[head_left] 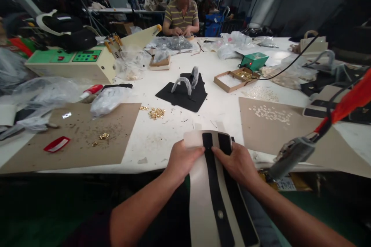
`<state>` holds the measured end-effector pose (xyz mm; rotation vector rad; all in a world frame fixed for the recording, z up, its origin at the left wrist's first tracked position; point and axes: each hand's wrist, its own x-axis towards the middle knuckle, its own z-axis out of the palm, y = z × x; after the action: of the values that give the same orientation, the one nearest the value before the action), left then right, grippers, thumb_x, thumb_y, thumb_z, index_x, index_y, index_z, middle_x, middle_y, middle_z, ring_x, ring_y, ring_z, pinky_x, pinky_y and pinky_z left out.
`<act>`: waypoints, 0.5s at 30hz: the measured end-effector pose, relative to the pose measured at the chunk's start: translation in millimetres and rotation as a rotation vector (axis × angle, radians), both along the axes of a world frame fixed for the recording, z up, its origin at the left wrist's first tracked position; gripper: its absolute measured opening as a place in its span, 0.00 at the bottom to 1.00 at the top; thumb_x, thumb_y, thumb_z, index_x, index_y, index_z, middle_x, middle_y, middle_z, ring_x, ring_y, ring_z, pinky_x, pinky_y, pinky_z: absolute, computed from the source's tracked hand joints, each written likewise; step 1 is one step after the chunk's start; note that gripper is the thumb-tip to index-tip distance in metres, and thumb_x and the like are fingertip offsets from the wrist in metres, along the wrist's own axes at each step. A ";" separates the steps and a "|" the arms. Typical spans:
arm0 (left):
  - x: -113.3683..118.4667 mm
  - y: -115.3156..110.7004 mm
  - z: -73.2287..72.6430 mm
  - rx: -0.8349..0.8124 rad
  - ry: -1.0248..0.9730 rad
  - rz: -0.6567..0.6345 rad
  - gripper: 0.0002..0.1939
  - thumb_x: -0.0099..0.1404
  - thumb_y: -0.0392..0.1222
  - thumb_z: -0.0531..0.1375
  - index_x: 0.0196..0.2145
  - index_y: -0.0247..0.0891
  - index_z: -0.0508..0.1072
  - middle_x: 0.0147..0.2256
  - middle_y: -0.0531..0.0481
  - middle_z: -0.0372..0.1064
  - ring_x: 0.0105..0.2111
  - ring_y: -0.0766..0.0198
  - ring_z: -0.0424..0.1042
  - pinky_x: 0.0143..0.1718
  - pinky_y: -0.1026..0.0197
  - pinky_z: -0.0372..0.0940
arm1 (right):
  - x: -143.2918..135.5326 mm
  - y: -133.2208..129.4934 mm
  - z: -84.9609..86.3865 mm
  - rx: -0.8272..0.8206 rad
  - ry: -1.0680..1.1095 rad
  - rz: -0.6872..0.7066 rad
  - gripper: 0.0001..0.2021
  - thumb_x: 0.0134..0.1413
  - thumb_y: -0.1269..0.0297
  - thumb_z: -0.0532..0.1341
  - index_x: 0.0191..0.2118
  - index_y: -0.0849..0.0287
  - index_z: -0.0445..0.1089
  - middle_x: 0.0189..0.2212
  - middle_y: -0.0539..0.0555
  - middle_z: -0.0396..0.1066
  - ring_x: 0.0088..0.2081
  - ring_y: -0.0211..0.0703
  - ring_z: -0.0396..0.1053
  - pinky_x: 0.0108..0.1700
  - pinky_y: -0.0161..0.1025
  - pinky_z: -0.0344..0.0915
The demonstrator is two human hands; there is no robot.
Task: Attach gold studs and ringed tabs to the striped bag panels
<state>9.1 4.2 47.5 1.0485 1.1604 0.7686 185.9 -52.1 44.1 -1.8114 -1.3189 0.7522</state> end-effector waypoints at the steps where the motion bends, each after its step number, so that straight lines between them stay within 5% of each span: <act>1: 1.2 7.0 -0.3 -0.011 0.013 -0.001 0.15 0.53 0.43 0.72 0.39 0.36 0.83 0.36 0.42 0.83 0.36 0.46 0.81 0.37 0.52 0.73 | 0.3 7.4 -1.5 -0.004 -0.025 0.002 0.13 0.60 0.54 0.64 0.43 0.56 0.79 0.38 0.56 0.82 0.40 0.57 0.79 0.43 0.46 0.74; 8: -0.1 31.8 -15.1 0.131 0.239 -0.108 0.12 0.53 0.43 0.71 0.36 0.37 0.83 0.35 0.43 0.83 0.38 0.44 0.80 0.36 0.54 0.70 | 2.8 27.4 -10.7 -0.059 -0.224 0.044 0.08 0.61 0.58 0.63 0.39 0.54 0.78 0.36 0.56 0.81 0.40 0.58 0.79 0.40 0.45 0.70; 15: 0.5 34.4 -12.7 0.295 0.362 -0.165 0.08 0.57 0.40 0.68 0.36 0.40 0.83 0.35 0.46 0.83 0.37 0.47 0.80 0.37 0.54 0.67 | 4.7 32.7 -9.8 -0.122 -0.310 0.083 0.07 0.61 0.59 0.64 0.41 0.55 0.76 0.39 0.58 0.81 0.42 0.60 0.78 0.41 0.46 0.68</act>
<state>9.7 38.6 34.8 1.5583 1.2668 0.6462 190.6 -19.4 34.3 -2.0419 -1.5851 0.6239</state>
